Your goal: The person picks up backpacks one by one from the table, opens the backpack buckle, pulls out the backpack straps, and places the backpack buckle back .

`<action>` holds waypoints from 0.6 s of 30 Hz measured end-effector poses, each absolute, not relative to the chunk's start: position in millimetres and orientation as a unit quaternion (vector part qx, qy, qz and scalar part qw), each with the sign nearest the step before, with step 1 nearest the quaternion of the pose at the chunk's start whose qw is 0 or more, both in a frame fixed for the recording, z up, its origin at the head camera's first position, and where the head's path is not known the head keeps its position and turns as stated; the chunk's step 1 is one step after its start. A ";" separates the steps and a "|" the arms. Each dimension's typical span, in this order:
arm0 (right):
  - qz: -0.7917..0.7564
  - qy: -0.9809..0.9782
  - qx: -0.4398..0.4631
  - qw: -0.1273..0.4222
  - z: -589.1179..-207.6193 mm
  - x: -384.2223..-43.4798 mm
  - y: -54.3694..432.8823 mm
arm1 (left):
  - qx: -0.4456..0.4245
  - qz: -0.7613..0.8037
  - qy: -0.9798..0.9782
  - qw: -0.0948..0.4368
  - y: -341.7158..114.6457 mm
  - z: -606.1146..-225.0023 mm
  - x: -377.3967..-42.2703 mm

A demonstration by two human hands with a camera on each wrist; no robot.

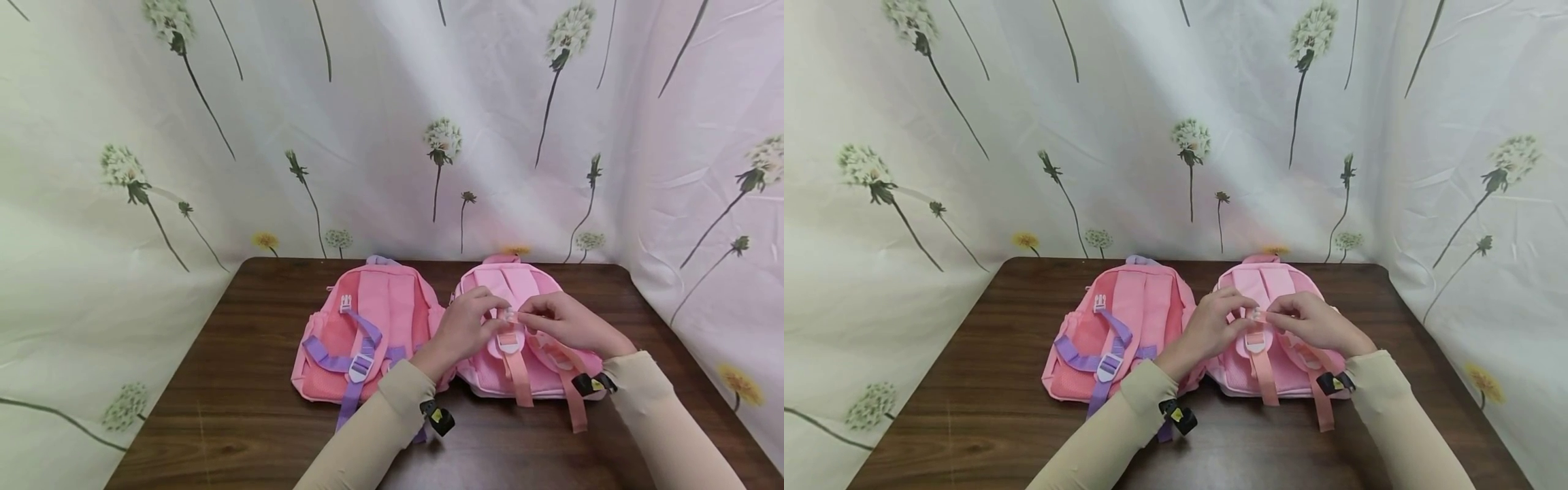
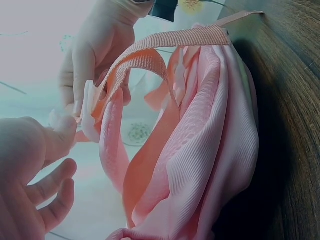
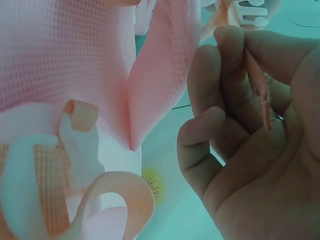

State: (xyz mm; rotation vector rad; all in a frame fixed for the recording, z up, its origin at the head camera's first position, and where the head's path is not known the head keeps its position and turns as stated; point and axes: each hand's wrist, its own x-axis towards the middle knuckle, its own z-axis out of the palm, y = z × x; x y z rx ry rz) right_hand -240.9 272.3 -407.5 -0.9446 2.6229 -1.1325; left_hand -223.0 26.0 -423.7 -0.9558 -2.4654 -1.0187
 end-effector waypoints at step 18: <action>-0.382 0.867 -0.309 0.083 -405.3 -239.5 267.8 | -0.335 -0.331 -0.865 0.172 24.7 -428.4 -224.5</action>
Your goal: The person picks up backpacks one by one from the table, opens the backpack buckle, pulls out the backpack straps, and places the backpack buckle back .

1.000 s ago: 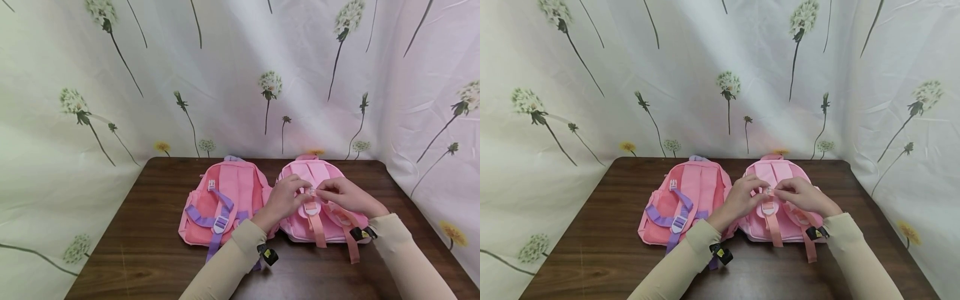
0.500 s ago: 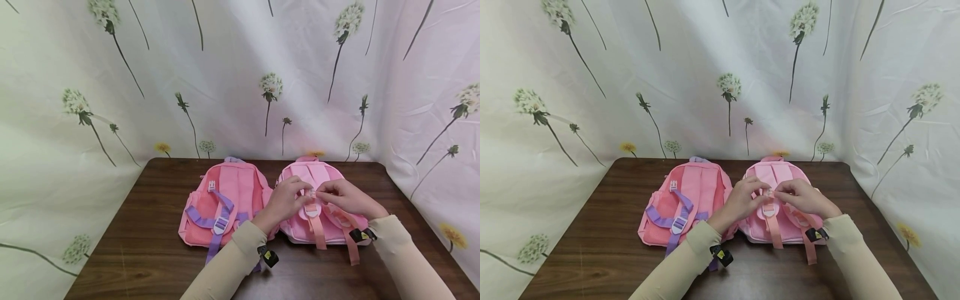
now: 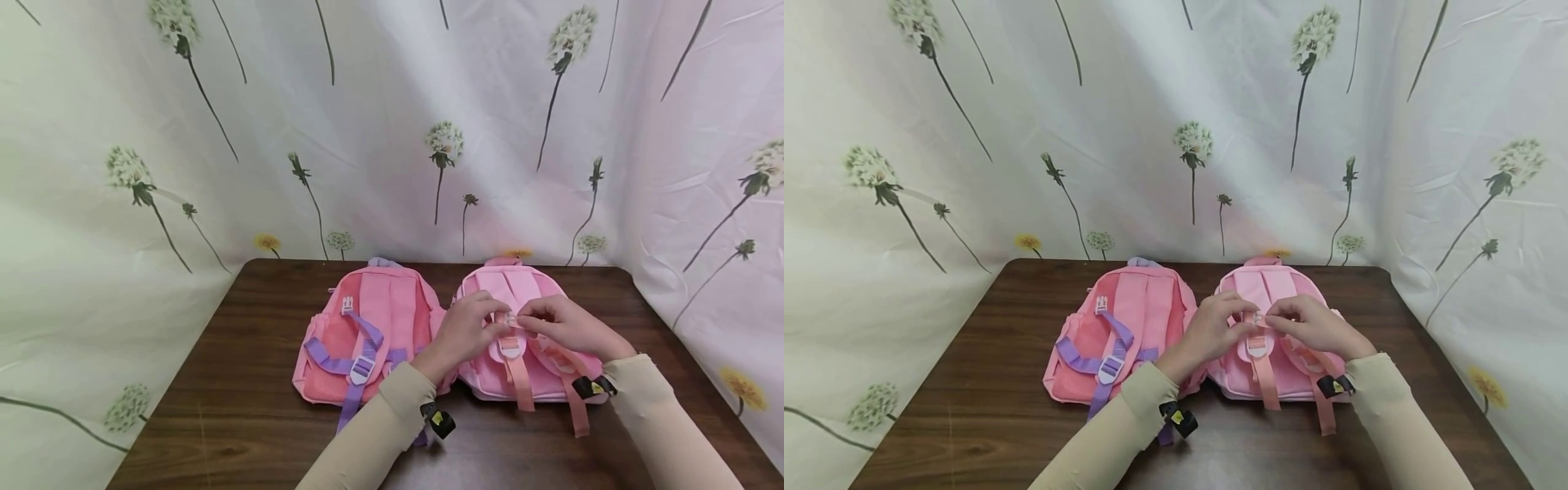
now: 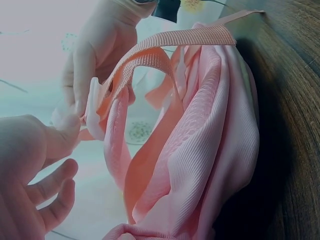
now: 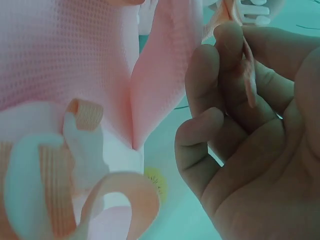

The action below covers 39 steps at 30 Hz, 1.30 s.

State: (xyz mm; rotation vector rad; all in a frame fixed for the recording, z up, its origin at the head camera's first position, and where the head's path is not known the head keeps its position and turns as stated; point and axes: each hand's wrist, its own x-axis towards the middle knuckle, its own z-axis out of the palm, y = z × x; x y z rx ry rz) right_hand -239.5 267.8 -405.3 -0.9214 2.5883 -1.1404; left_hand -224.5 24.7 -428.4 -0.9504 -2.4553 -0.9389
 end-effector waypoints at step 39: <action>-0.380 0.871 -0.299 0.084 -407.7 -238.6 278.4 | -0.320 -0.365 -0.862 0.143 25.3 -428.6 -224.1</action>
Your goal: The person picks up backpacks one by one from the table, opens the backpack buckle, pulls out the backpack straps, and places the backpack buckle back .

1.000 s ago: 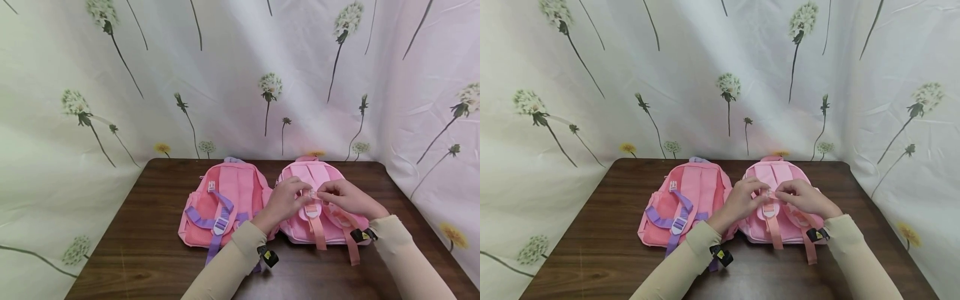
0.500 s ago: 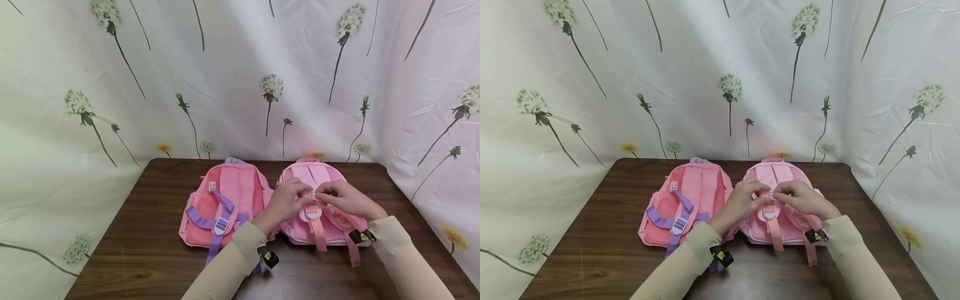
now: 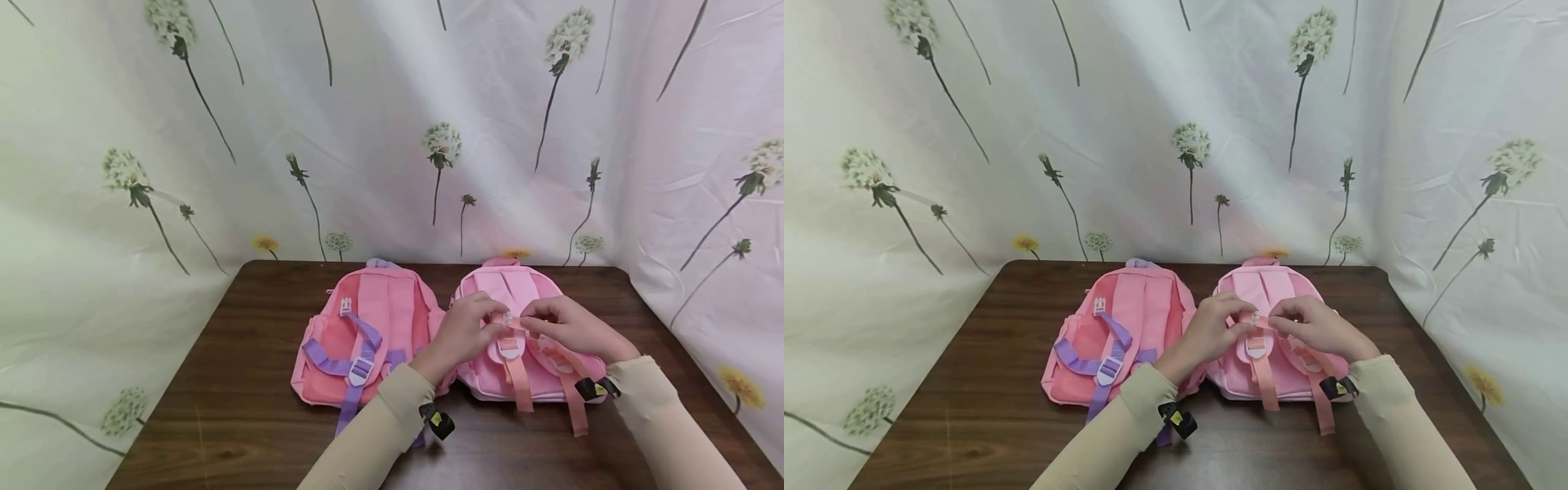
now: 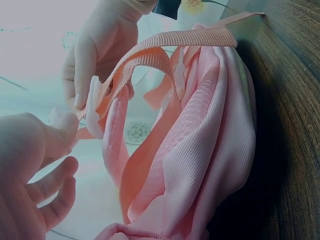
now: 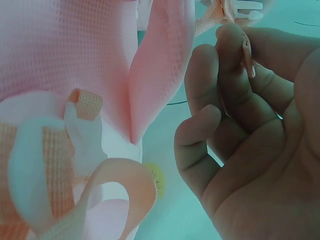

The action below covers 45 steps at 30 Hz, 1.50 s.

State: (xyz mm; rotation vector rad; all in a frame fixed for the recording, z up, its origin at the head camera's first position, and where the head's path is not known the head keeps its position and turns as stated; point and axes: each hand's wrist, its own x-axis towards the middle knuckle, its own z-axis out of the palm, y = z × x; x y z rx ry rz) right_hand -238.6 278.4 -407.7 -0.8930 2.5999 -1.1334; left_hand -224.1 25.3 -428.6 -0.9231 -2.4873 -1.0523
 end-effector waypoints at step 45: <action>-0.378 0.855 -0.347 0.076 -403.0 -240.6 272.0 | -0.319 -0.357 -0.864 0.159 23.7 -429.3 -224.2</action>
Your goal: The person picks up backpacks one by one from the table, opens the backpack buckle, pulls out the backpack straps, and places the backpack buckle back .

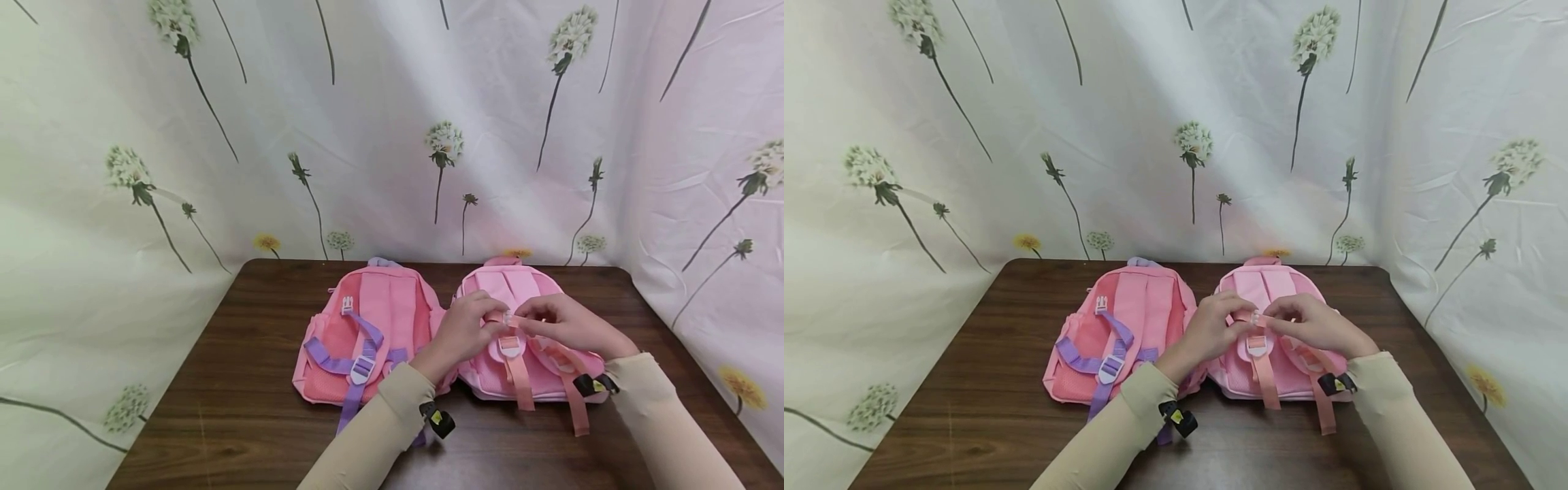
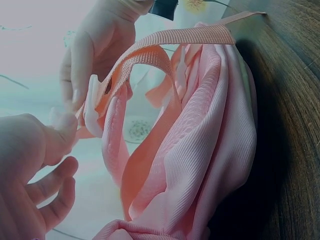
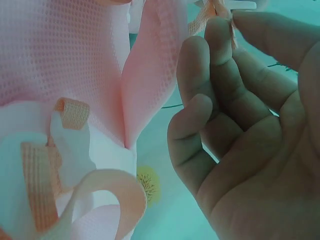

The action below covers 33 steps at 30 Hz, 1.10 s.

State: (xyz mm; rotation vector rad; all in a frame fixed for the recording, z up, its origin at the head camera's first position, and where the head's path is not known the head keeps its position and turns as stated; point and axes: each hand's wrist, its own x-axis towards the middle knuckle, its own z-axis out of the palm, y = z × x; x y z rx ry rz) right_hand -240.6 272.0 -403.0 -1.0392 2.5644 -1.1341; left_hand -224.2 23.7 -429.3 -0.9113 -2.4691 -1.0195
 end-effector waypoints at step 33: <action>-0.386 0.865 -0.300 0.114 -403.3 -242.9 272.7 | -0.319 -0.362 -0.862 0.152 23.3 -428.1 -226.1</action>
